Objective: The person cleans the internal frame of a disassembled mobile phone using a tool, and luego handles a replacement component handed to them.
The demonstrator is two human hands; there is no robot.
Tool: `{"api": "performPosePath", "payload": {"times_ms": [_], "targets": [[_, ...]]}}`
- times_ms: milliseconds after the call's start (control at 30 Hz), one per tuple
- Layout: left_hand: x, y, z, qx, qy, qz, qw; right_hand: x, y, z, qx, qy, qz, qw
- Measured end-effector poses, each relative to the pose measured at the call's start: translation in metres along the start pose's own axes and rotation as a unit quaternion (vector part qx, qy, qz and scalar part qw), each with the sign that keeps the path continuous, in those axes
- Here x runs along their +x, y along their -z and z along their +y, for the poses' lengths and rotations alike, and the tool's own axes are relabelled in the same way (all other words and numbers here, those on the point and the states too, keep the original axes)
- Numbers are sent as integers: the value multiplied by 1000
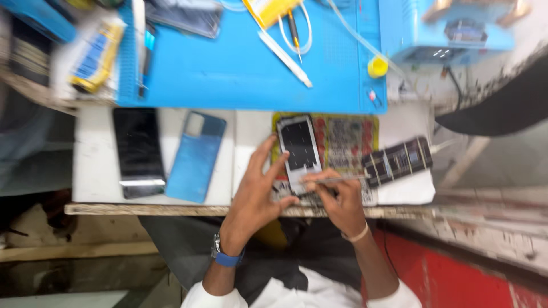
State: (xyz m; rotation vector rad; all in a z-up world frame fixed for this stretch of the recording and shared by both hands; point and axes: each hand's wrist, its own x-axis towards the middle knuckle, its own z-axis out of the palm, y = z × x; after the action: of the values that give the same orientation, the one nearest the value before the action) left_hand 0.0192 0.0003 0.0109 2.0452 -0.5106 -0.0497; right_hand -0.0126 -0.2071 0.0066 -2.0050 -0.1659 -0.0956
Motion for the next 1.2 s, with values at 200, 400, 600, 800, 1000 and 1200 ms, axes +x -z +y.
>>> {"api": "performPosePath", "payload": {"times_ms": [200,400,600,800,1000,1200], "targets": [[9,0,-11,92,9,-86,992,-8,6,8,-16,-6,-6,1000],[6,-7,-2,106,-4,-57,993,-8,14,-3,-55,-46,-25,997],[9,-9,-14,112,21,-80,990,-8,12,15,-18,-87,-29,996],[5,-10,4,125,47,-86,987,-9,2,-2,-10,-109,13,994],[20,-8,9,114,115,-98,982,-13,14,7,-32,9,25,999],[11,-17,-4,58,58,-27,996,-8,2,24,-36,-2,26,999]]}}
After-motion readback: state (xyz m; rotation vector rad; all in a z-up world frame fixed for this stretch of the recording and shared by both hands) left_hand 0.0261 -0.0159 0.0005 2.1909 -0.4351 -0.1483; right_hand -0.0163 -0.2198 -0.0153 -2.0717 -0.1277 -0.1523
